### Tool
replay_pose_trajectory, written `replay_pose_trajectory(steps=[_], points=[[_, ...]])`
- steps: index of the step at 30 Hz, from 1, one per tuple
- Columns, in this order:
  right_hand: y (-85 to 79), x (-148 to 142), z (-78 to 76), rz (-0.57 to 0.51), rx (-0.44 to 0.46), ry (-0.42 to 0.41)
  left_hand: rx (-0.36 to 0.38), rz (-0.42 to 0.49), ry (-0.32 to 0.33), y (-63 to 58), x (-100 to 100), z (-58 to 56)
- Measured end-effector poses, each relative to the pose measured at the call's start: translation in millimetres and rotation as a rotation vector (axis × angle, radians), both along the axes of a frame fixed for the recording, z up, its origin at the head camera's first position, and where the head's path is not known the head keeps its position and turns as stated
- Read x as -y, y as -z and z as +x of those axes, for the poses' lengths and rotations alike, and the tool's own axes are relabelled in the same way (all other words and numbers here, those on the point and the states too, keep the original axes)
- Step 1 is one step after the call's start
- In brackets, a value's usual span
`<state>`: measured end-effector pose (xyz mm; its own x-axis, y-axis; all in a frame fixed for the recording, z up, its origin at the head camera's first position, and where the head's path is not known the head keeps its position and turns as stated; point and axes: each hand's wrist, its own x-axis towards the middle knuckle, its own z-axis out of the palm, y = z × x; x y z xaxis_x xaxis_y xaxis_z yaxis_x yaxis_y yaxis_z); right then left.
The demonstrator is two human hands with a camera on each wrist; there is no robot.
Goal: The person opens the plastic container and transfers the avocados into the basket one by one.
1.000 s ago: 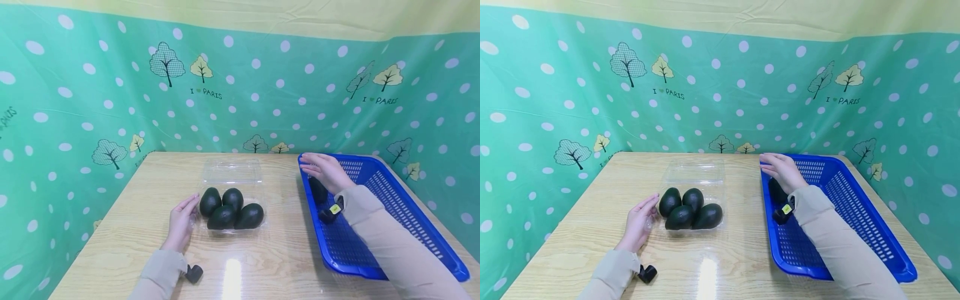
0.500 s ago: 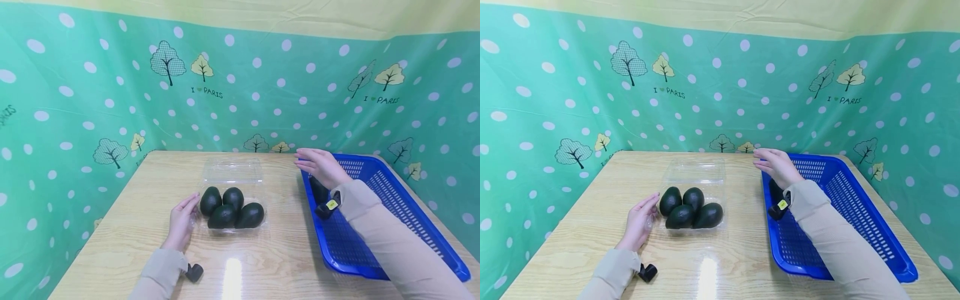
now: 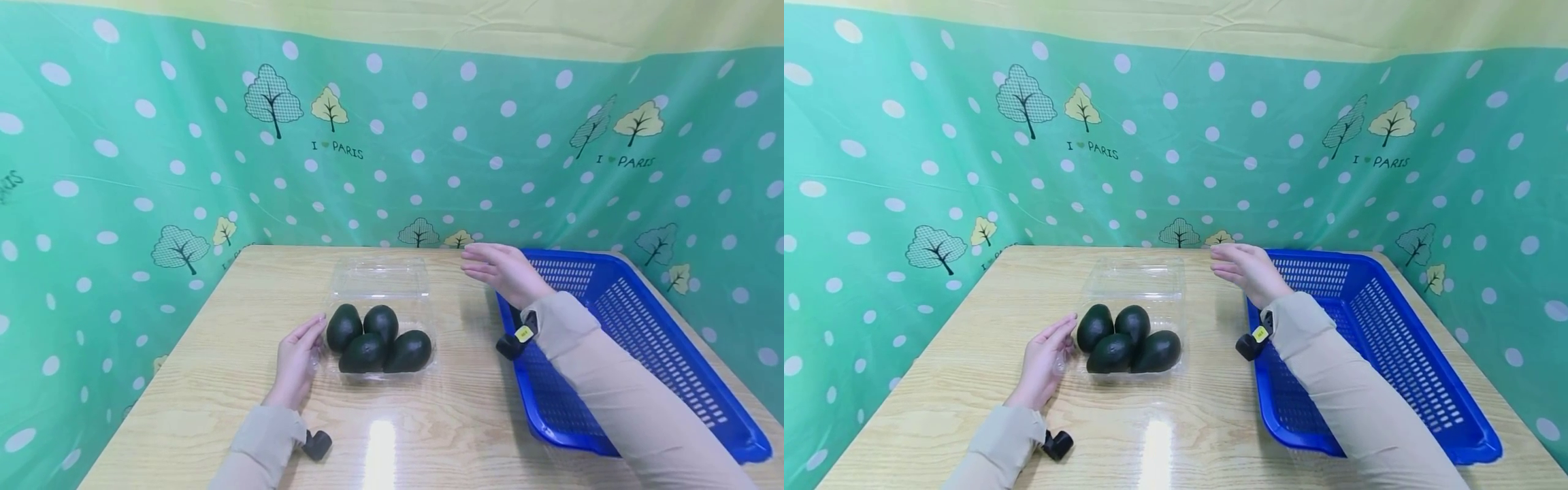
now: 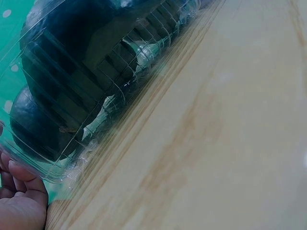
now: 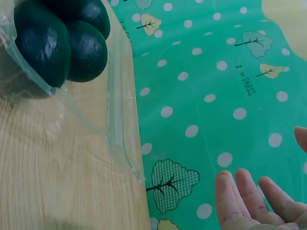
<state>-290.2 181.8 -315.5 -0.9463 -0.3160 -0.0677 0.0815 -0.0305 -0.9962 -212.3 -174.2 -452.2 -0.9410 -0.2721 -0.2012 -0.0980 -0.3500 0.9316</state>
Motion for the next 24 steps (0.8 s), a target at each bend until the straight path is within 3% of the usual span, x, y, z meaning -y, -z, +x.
replay_pose_trajectory(steps=[24], points=[[15.4,34.6,1.5,0.029,0.032,-0.028,-0.004,-0.020,-0.015,1.5,-0.3,-1.2]])
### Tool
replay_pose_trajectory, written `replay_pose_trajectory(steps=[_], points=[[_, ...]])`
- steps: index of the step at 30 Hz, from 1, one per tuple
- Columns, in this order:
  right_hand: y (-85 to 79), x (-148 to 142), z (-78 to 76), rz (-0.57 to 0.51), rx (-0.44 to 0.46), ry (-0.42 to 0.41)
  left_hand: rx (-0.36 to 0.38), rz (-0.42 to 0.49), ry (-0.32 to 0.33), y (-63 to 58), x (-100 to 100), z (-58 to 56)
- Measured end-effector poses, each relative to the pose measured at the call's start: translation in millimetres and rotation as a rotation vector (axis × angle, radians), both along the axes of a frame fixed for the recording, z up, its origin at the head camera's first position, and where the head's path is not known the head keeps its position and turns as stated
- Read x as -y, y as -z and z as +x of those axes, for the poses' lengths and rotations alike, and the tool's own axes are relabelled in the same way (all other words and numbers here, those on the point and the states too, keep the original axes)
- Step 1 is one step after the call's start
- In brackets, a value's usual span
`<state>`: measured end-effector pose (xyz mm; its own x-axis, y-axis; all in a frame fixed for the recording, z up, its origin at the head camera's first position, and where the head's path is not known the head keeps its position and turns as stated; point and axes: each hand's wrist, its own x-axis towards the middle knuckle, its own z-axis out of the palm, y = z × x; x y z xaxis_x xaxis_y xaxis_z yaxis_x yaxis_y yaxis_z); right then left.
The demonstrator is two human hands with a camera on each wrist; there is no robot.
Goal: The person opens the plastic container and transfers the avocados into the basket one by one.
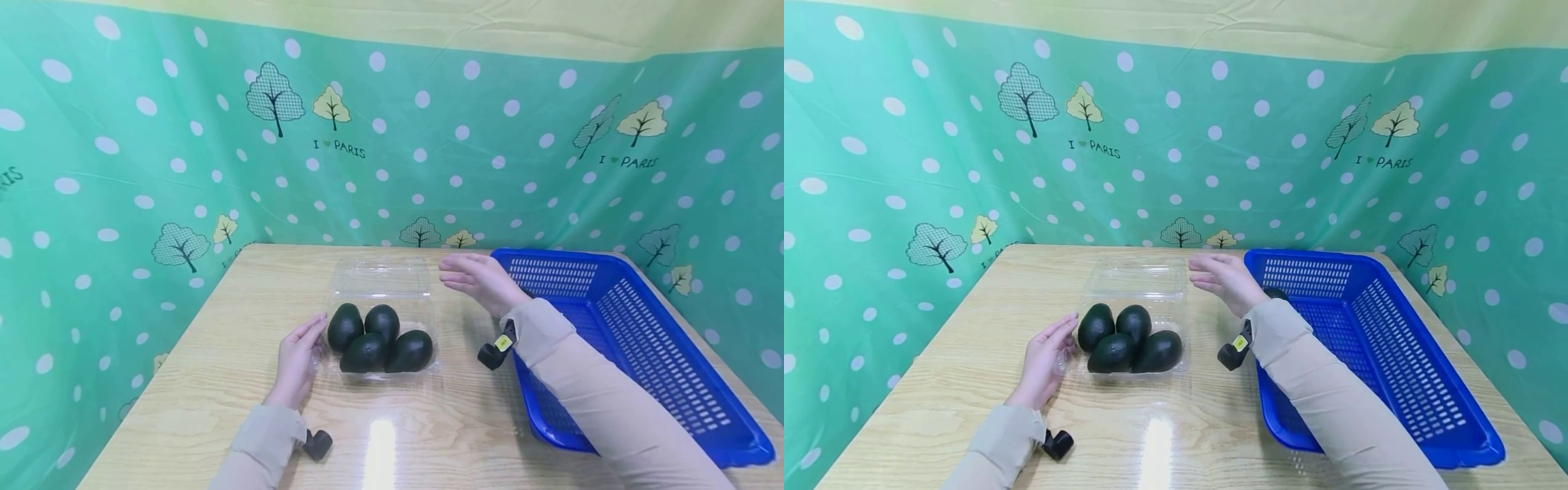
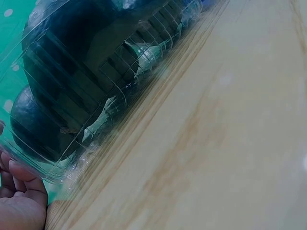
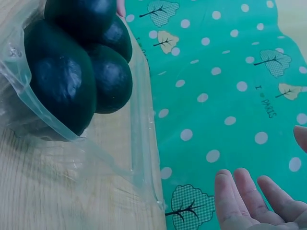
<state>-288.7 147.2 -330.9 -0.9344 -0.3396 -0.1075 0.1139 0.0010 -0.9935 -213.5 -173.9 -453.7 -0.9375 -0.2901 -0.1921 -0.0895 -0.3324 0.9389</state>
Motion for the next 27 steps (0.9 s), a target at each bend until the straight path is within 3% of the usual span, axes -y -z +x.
replay_pose_trajectory(steps=[19,27], points=[[7.3,20.5,5.8,0.016,0.008,-0.054,0.004,-0.007,-0.006,2.9,1.0,0.2],[13.1,26.0,7.2,0.057,0.012,-0.094,0.006,0.001,0.024,-1.1,1.1,1.2]])
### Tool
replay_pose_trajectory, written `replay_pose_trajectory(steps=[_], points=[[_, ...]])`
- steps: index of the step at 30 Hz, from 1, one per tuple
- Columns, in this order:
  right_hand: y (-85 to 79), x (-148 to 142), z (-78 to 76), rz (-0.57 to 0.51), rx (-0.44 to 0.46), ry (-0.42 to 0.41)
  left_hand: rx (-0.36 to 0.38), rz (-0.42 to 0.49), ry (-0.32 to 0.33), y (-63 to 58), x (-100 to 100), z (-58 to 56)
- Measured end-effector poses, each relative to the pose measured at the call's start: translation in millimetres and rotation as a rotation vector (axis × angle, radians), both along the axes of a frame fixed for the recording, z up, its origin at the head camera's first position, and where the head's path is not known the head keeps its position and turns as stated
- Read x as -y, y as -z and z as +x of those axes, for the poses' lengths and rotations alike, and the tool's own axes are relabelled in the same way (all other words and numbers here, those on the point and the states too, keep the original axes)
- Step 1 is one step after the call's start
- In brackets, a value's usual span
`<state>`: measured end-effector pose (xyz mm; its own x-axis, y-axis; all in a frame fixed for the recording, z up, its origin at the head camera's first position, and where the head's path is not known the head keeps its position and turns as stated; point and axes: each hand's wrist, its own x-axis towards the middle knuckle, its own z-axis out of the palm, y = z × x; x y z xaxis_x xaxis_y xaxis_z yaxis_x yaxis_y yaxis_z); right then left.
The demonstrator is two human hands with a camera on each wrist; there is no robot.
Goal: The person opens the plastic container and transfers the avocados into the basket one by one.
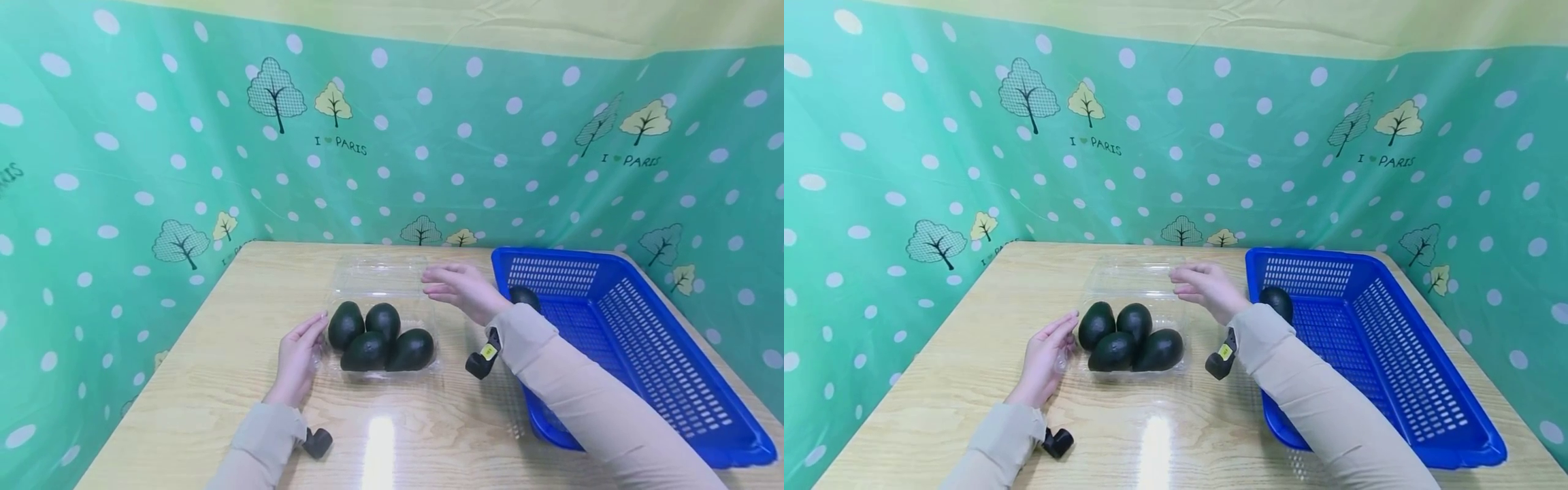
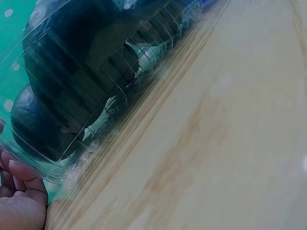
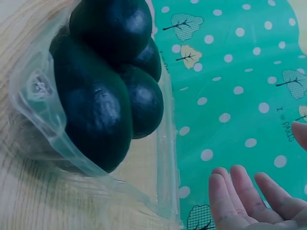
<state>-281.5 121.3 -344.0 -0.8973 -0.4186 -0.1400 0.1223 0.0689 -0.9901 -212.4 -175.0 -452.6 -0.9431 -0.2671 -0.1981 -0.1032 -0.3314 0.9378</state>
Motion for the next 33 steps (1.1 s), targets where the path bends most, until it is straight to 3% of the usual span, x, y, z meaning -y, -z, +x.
replay_pose_trajectory(steps=[16,33], points=[[11.5,9.4,2.9,0.169,0.016,-0.083,0.013,-0.005,-0.007,-0.9,-0.4,-1.7],[19.6,15.3,9.8,0.383,-0.094,-0.206,0.000,0.011,-0.017,-0.3,-2.1,-2.6]])
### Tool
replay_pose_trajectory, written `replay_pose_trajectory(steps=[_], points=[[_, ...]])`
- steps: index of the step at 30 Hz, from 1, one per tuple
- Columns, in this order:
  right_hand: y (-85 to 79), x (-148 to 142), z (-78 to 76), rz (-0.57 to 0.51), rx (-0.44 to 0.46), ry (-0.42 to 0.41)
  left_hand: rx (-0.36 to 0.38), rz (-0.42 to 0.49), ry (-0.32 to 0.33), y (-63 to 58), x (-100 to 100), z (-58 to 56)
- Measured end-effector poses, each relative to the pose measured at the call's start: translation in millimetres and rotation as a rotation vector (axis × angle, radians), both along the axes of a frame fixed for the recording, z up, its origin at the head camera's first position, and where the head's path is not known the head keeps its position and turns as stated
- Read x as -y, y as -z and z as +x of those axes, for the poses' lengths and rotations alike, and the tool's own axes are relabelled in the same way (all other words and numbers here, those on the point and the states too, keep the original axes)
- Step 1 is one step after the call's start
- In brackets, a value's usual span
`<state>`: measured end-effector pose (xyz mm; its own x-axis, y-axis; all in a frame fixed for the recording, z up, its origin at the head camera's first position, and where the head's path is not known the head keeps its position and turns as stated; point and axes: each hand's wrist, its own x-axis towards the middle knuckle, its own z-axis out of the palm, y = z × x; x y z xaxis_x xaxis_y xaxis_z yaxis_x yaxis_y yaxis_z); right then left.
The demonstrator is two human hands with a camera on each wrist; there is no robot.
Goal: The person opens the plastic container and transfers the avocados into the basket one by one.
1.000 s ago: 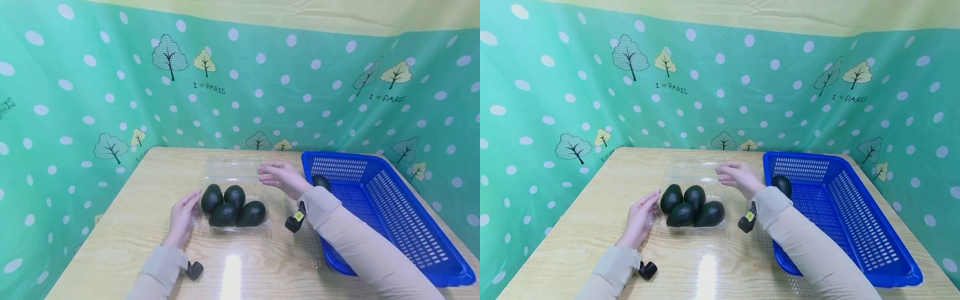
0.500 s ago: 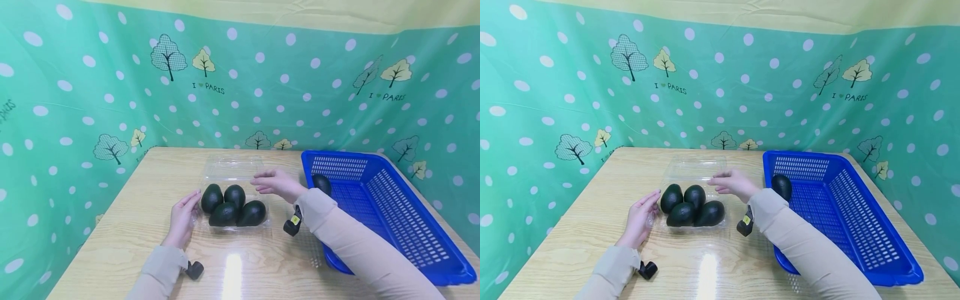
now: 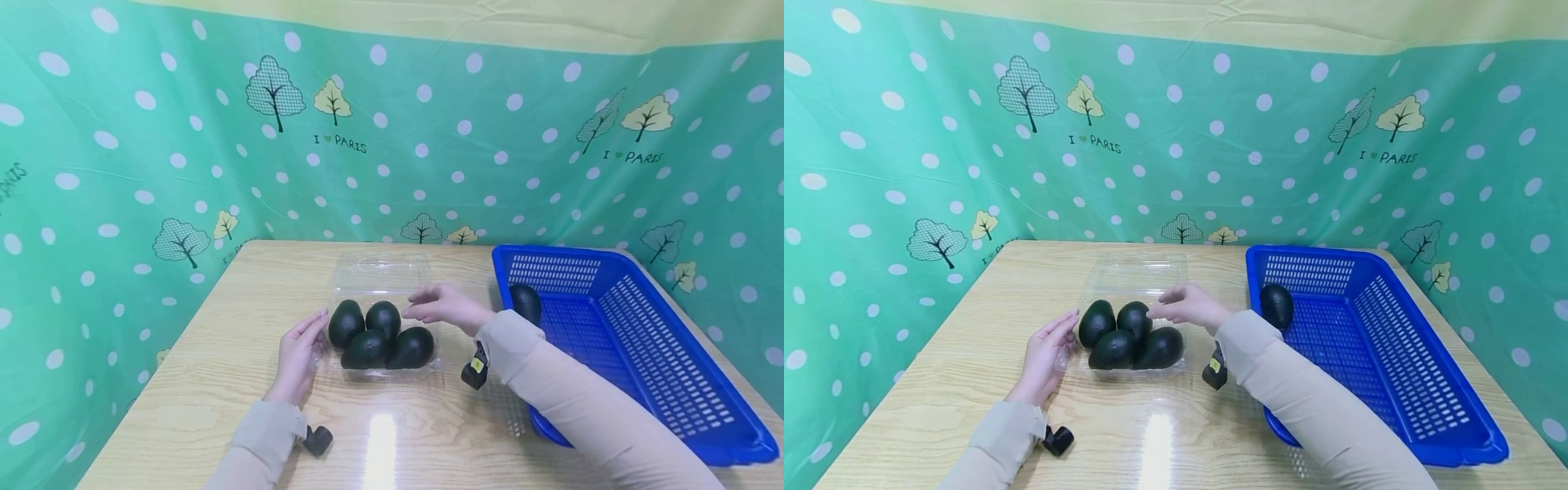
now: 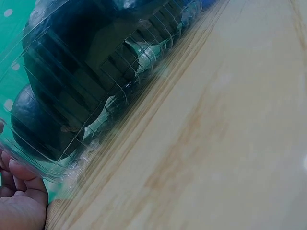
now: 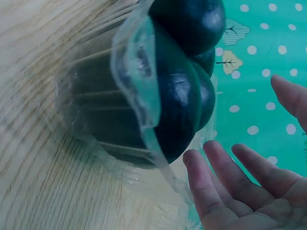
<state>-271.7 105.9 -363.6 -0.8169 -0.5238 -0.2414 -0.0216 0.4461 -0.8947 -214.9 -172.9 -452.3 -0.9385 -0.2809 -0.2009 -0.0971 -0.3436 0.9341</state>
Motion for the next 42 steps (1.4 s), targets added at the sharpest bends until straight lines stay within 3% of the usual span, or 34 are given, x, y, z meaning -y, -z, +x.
replay_pose_trajectory(steps=[8,12,34,42], points=[[0.3,7.0,2.5,0.175,-0.145,-0.033,-0.011,0.007,-0.004,-1.0,-0.3,-0.4],[-0.6,10.2,4.9,0.229,-0.177,-0.045,-0.010,0.013,-0.012,0.2,0.0,-0.6],[6.5,13.2,6.5,0.367,-0.333,-0.199,-0.007,0.001,-0.010,1.3,0.8,0.1],[9.0,14.4,7.4,0.408,-0.350,-0.218,-0.019,0.009,-0.019,2.8,-0.2,-0.9]])
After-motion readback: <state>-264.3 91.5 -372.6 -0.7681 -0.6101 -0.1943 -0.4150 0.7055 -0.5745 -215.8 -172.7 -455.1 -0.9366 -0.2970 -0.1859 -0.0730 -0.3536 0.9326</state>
